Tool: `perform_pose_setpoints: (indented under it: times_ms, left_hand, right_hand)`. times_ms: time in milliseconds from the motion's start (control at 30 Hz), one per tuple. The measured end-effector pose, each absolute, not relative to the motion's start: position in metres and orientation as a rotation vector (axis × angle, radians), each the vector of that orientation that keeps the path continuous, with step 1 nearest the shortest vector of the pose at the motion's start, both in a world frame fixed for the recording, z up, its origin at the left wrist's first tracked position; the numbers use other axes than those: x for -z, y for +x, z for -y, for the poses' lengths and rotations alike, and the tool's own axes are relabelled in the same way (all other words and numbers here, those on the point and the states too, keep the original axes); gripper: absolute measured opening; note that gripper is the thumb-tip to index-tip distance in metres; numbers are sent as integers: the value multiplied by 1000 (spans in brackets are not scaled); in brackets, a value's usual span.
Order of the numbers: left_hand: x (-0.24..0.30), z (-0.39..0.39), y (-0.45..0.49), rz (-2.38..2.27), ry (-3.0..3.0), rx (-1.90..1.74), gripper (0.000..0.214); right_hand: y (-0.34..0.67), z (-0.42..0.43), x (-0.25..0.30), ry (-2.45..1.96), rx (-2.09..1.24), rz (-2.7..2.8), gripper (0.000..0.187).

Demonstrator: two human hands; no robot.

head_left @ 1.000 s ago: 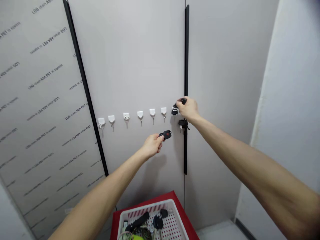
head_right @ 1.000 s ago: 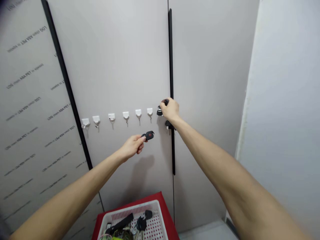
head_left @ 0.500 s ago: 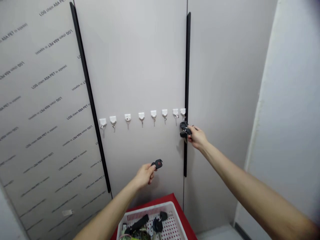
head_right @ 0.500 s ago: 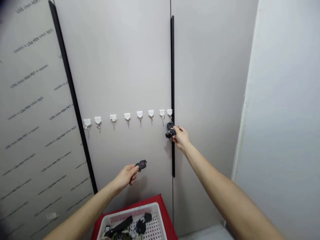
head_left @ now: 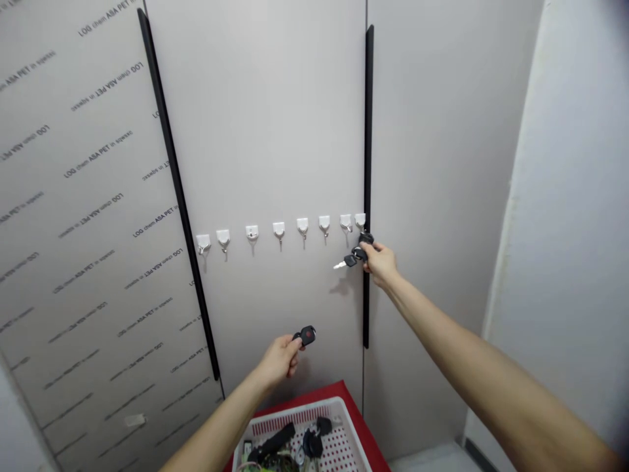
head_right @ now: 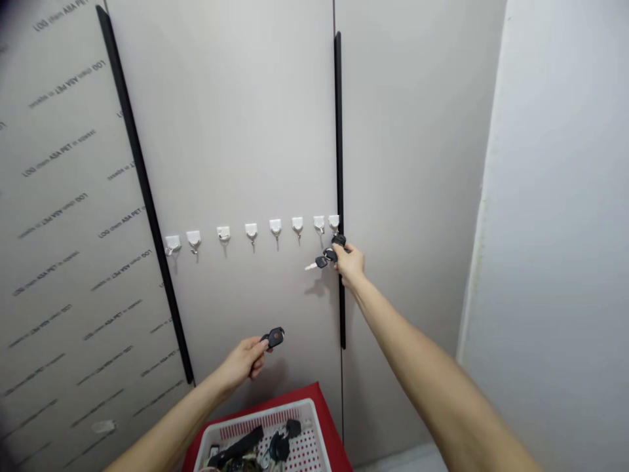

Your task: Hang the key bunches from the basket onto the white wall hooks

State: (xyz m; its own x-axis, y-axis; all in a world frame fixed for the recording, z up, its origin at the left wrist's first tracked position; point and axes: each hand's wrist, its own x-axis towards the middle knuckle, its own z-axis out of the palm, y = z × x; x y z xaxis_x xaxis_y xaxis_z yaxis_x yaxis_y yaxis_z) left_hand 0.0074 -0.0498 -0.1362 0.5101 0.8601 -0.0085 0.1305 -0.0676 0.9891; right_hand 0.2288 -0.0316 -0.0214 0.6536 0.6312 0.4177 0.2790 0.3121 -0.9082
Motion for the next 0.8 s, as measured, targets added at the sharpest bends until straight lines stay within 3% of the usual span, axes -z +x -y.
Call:
perform_pose_setpoints:
  times_ms: [200,300,467,633,800]
  left_hand:
    - [138,52,2,-923,1636,-643,22]
    - [147,62,2,-950,1754,-487,21]
    - [179,82,7,-1108,2173,-290,26]
    - [213,93,11,-1265,2369,-105,29]
    - [224,102,4,-1250,2386,142,22]
  right_hand:
    - [250,46,-44,-1232,44,910,21]
    - [242,62,-46,-1284,47,1103,21]
    - [199,90,64,-1605,-309,1625,24]
    - [161,111,191,-1616,-554,1899,21]
    - [153,114,227,-1645,-547,1924,21]
